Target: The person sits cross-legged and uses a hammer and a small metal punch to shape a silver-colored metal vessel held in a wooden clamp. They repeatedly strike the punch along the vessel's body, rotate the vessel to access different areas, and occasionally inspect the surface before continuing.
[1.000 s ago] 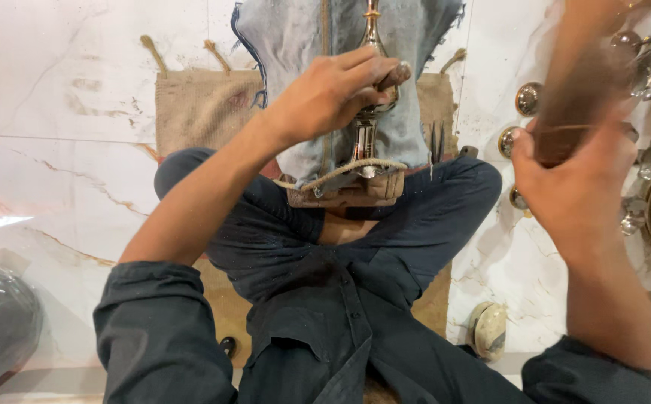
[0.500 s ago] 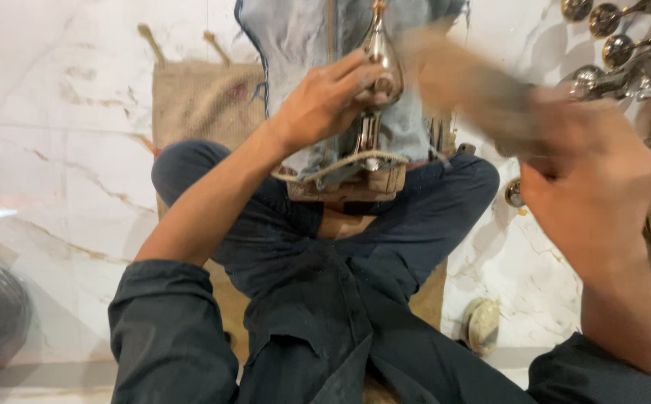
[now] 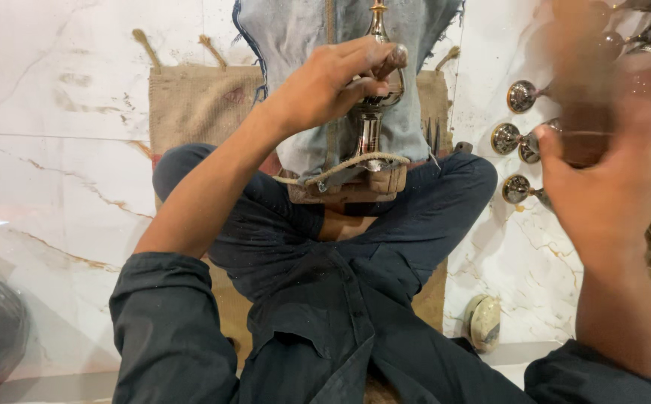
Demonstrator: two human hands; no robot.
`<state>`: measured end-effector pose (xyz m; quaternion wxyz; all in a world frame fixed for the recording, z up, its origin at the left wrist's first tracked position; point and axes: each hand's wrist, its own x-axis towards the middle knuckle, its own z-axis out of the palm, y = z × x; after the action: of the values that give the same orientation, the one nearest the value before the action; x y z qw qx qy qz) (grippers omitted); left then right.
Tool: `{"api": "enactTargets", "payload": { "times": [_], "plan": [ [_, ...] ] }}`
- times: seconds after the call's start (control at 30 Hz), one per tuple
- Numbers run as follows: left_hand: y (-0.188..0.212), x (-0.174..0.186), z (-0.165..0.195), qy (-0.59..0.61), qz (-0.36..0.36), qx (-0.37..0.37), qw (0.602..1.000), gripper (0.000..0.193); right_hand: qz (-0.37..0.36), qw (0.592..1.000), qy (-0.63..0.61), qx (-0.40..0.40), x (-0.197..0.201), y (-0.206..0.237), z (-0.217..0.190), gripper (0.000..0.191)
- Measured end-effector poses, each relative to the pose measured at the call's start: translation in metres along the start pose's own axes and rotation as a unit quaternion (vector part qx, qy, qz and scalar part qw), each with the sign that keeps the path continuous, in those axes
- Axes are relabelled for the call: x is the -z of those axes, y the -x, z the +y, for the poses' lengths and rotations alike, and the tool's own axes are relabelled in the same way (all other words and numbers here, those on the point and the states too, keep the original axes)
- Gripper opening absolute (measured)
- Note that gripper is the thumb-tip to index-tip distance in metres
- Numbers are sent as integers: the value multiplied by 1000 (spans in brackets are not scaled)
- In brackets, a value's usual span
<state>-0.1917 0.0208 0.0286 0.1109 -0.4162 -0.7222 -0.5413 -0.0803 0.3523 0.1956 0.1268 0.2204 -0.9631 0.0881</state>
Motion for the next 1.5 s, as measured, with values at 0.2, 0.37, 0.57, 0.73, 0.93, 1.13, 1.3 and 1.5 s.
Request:
{"api": "enactTargets", "payload": {
  "times": [0.2, 0.37, 0.57, 0.73, 0.93, 1.13, 1.3, 1.5],
  "plan": [
    [0, 0, 3, 0, -11, -5, 1000, 44, -41, 982, 162, 85, 14, -35, -24, 69],
    [7, -7, 5, 12, 22, 34, 999, 39, -106, 976, 188, 38, 28, -45, -42, 52],
    [20, -15, 7, -9, 75, 24, 997, 34, -92, 956, 255, 109, 29, -51, -53, 60],
    [31, -27, 1, -7, 160, -61, 985, 33, -98, 882, 417, 196, 35, -62, -78, 73],
    [31, -41, -13, -19, 60, 56, 996, 18, -136, 915, 355, 132, 44, -49, -83, 89],
    [12, -23, -16, 111, 93, 65, 987, 42, -48, 979, 183, 75, 28, -30, -45, 90],
    [6, -3, -6, 93, 58, 40, 993, 36, -71, 953, 283, 84, 31, -22, -25, 87],
    [7, -2, -1, 86, 47, -6, 995, 31, -51, 989, -81, -116, 24, -49, -40, 44]
  ]
}}
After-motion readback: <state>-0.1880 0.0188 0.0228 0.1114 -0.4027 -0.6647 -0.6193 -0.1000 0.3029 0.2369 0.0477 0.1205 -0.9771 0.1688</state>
